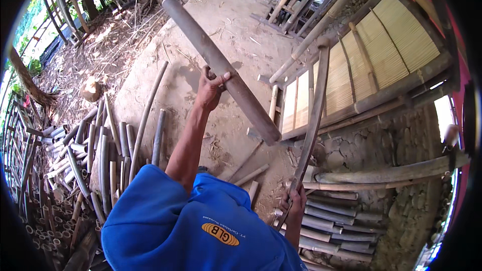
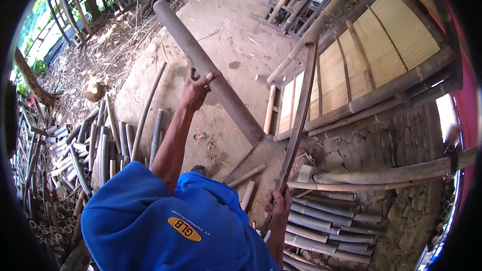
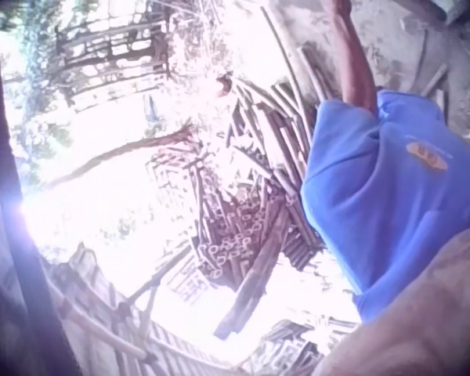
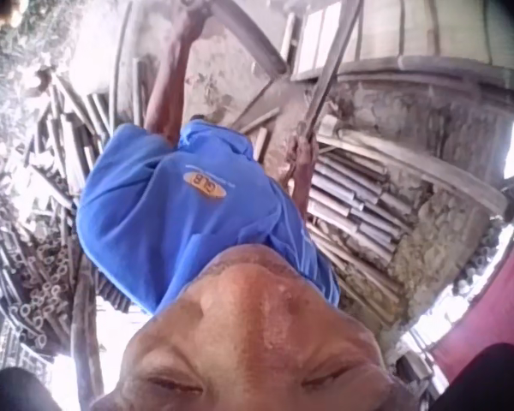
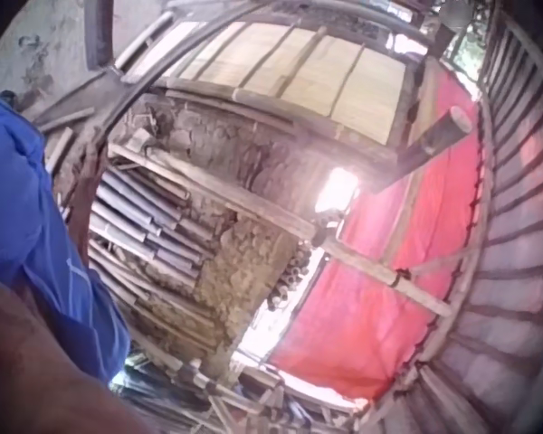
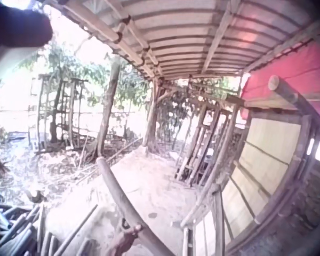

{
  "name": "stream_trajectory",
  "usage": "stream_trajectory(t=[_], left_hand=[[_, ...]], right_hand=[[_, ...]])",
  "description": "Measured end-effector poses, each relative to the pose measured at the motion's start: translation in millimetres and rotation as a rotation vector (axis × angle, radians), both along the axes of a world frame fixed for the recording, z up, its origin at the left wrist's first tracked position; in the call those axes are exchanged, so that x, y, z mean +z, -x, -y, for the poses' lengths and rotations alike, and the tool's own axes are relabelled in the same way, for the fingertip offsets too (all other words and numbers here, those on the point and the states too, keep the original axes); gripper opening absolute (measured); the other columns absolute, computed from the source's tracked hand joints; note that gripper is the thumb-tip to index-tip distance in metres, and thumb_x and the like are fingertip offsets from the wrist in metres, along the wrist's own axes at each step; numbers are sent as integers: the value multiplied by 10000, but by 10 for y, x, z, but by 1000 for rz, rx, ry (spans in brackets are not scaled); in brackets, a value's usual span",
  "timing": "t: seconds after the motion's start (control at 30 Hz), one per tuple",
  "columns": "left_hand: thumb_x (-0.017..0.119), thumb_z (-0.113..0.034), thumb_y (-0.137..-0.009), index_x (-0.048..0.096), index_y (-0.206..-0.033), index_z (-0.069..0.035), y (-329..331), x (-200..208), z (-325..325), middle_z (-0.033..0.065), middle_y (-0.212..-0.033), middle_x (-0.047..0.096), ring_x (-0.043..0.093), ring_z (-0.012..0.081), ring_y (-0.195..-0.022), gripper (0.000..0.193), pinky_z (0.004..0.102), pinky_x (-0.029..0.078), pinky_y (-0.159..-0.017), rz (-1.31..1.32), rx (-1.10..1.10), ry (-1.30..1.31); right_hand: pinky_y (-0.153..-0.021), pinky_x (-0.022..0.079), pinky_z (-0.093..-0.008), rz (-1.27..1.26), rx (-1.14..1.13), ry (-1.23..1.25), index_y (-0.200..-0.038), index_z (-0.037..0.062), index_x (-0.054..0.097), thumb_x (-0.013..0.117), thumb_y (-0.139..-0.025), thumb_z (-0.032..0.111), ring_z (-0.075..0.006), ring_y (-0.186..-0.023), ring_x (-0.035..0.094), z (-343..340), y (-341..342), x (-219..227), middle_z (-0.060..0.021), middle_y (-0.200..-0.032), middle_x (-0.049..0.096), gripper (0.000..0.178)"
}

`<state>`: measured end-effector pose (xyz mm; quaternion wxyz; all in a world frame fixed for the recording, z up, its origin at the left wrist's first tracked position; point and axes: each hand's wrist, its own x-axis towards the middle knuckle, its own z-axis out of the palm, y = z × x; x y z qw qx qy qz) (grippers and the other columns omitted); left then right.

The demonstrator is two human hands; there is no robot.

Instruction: The person shapes bamboo stalks using a knife by hand, carving and smoothing the exterior surfaces while seated among several other bamboo stalks.

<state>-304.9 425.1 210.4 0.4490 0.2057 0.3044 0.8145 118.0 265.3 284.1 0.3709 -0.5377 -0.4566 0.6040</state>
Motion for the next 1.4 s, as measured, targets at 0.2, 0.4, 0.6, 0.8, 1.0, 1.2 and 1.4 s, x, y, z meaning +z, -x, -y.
stream_trajectory(t=[0.2,0.4,0.6,0.8,1.0,1.2,1.4], left_hand=[[862,-191,-791,505,-1262,-39,-175,-1,172,129,-988,657,692,273,-836,610,487,619,-759,490,-143,-33],[814,-47,-737,390,-1349,-21,-359,-296,263,112,-1040,575,660,239,-877,745,447,615,-760,75,49,286],[834,-11,-711,279,-1447,-49,-512,-199,312,108,-1145,532,625,228,-992,923,438,585,-838,158,16,233],[838,-10,-725,317,-1469,-41,-510,-356,254,107,-1173,557,619,230,-1026,909,421,572,-866,95,-19,152],[873,-15,-751,356,-1481,-52,-523,-216,175,114,-1177,576,635,254,-1053,895,446,562,-935,294,-216,39],[916,-66,-709,348,-1478,-14,-642,-395,124,109,-1160,574,613,248,-1068,957,436,552,-938,101,-101,133],[882,-69,-664,379,-1506,-7,-1012,-490,247,104,-1202,593,576,233,-1116,983,388,507,-969,-160,-147,268]], right_hand=[[-401,300,-223,-54,23,-38,-1358,86,538,543,-962,272,-58,-458,381,-2,80,65,-17,-738,509,438],[-401,313,-227,-39,50,4,-1353,73,533,533,-954,258,-65,-456,382,-70,181,33,-31,-740,517,440],[-419,301,-212,34,17,27,-1372,75,530,537,-1014,316,-48,-474,377,-109,134,44,-6,-744,523,432],[-476,294,-223,304,46,-276,-1134,54,514,584,-1007,225,-47,-548,376,-229,139,92,21,-760,467,224],[-789,532,-365,844,419,-530,-1338,-57,569,693,-937,191,-234,-830,653,-619,150,179,-167,-916,673,487],[-791,497,-329,556,305,-329,-1247,-14,606,687,-969,225,-159,-852,594,-755,395,68,-73,-919,644,375],[-714,440,-296,424,284,-310,-1069,4,595,627,-1019,236,-104,-796,491,-1393,974,30,-18,-834,546,240]])
